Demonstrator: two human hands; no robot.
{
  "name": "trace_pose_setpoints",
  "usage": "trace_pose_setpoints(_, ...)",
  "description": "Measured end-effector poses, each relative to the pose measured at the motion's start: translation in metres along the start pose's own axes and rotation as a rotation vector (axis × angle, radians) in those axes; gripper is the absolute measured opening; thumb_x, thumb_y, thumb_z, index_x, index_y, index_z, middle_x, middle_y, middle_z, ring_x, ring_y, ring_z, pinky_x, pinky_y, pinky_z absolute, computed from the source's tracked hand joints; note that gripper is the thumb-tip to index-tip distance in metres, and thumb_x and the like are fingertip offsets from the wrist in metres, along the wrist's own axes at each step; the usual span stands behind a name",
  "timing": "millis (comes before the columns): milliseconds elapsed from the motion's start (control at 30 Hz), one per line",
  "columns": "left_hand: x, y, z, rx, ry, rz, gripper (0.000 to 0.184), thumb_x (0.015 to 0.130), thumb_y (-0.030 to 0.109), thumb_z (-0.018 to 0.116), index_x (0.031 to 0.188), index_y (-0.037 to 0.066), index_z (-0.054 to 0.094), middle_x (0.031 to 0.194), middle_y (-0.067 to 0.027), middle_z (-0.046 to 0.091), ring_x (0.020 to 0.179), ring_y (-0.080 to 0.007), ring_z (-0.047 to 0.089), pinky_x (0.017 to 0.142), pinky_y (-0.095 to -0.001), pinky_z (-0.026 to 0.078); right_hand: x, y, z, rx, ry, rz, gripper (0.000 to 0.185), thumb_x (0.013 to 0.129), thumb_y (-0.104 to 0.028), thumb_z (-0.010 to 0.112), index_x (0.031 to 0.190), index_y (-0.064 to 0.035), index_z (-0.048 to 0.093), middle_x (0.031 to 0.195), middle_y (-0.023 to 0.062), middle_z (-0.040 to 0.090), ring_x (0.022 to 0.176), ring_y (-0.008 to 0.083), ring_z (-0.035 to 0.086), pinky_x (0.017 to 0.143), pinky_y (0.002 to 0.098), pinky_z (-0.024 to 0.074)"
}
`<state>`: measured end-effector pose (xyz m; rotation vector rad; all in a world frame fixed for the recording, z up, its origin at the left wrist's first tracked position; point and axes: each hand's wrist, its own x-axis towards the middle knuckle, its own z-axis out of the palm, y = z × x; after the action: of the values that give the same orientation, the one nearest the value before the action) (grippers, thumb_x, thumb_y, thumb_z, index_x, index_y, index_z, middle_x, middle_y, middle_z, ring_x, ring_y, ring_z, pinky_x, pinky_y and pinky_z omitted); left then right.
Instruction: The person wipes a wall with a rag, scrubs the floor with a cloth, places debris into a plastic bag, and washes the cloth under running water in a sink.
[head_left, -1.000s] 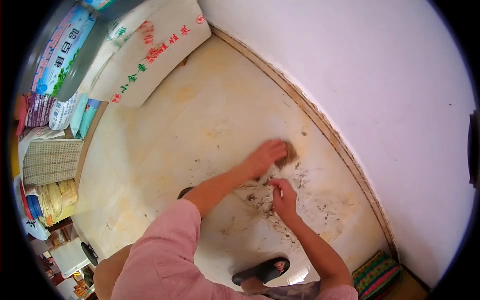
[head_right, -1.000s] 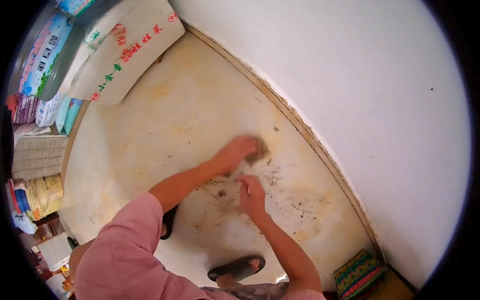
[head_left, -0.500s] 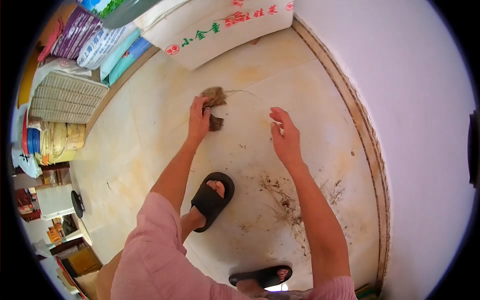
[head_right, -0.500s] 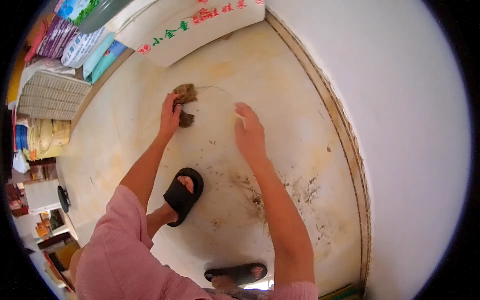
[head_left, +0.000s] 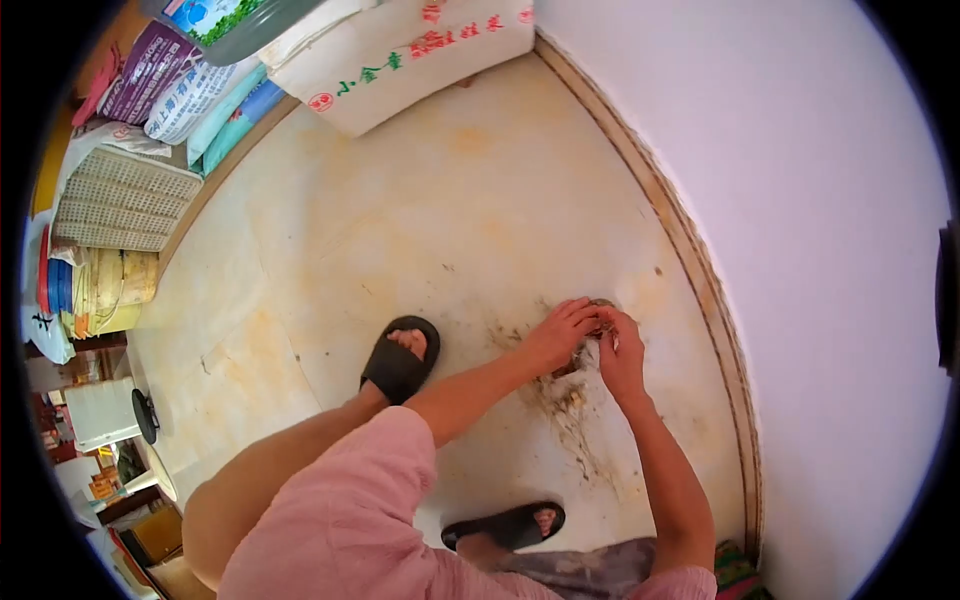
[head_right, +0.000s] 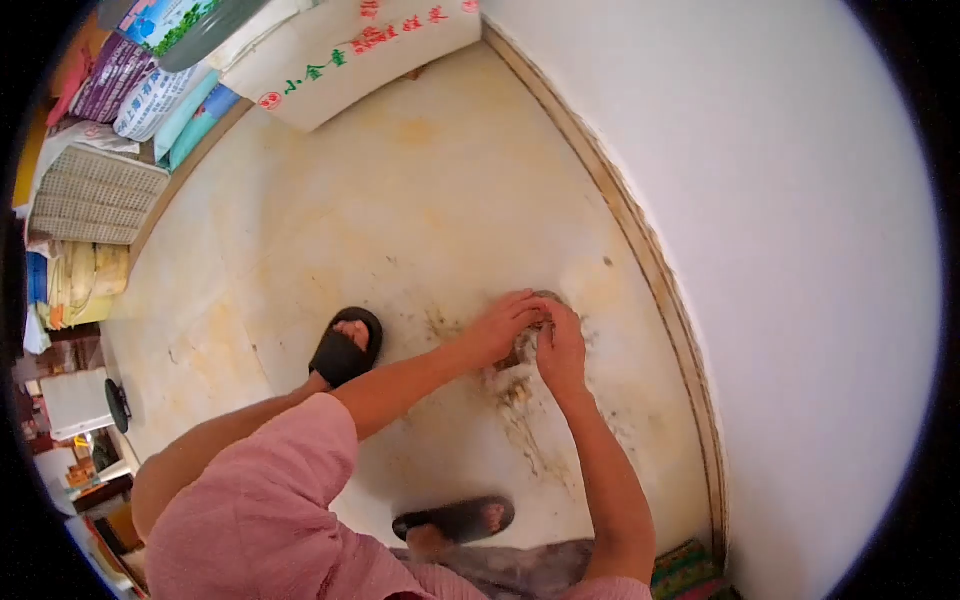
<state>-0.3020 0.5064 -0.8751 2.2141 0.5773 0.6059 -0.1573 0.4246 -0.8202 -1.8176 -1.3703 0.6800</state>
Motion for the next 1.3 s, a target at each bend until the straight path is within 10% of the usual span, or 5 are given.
trace_pose_setpoints(233,0.02,0.094,-0.042,-0.577,-0.058,-0.59,0.027,0.09,0.003,0.049,0.116,0.006,0.054,0.108,-0.0079,0.06,0.098,-0.015,0.056,0.089,-0.0301,0.046,-0.032,-0.028,-0.06,0.281,-0.143,0.193,0.036,0.076,0.006,0.054,0.112,-0.0024,0.056,0.105,0.0081,0.06,0.102,0.0194,0.054,0.089,0.031,0.0438)
trace_pose_setpoints(700,-0.012,0.103,-0.074,-1.019,-0.217,-0.676,0.057,0.079,0.004,0.068,0.132,0.005,0.047,0.116,-0.0058,0.061,0.106,-0.0156,0.056,0.092,-0.0311,0.045,-0.014,-0.067,-0.078,0.55,-0.159,0.201,0.024,0.081,0.001,0.049,0.102,-0.0004,0.06,0.087,0.0022,0.06,0.081,0.0093,0.053,0.072,0.0232,0.044)
trace_pose_setpoints(967,-0.071,0.052,-0.104,-0.823,0.19,-0.576,0.051,0.079,-0.004,0.057,0.128,0.008,0.051,0.109,-0.0036,0.062,0.096,-0.013,0.058,0.082,-0.0278,0.049,0.018,-0.081,-0.01,0.604,-0.264,0.337,0.036,0.082,0.007,0.041,0.112,0.0001,0.059,0.098,0.0053,0.062,0.088,0.0123,0.057,0.077,0.0265,0.0487)
trace_pose_setpoints(1133,-0.096,-0.019,-0.184,-0.849,0.35,-0.639,0.043,0.08,-0.005,0.053,0.12,0.008,0.061,0.121,-0.0049,0.056,0.105,-0.0136,0.054,0.086,-0.0291,0.048,0.097,-0.097,0.085,0.434,-0.372,-0.123,0.038,0.075,0.011,0.046,0.104,-0.0038,0.065,0.1,0.01,0.064,0.087,0.021,0.06,0.079,0.028,0.0497)
trace_pose_setpoints(1300,-0.121,-0.078,-0.227,0.185,0.19,-0.663,0.055,0.077,-0.002,0.06,0.13,0.011,0.052,0.131,-0.0119,0.049,0.115,-0.0257,0.049,0.097,-0.0346,0.044,0.134,-0.125,0.169,-0.388,-0.394,-0.407,0.054,0.073,0.004,0.054,0.122,-0.0172,0.058,0.127,0.0092,0.053,0.114,0.0297,0.051,0.094,0.0402,0.0448)
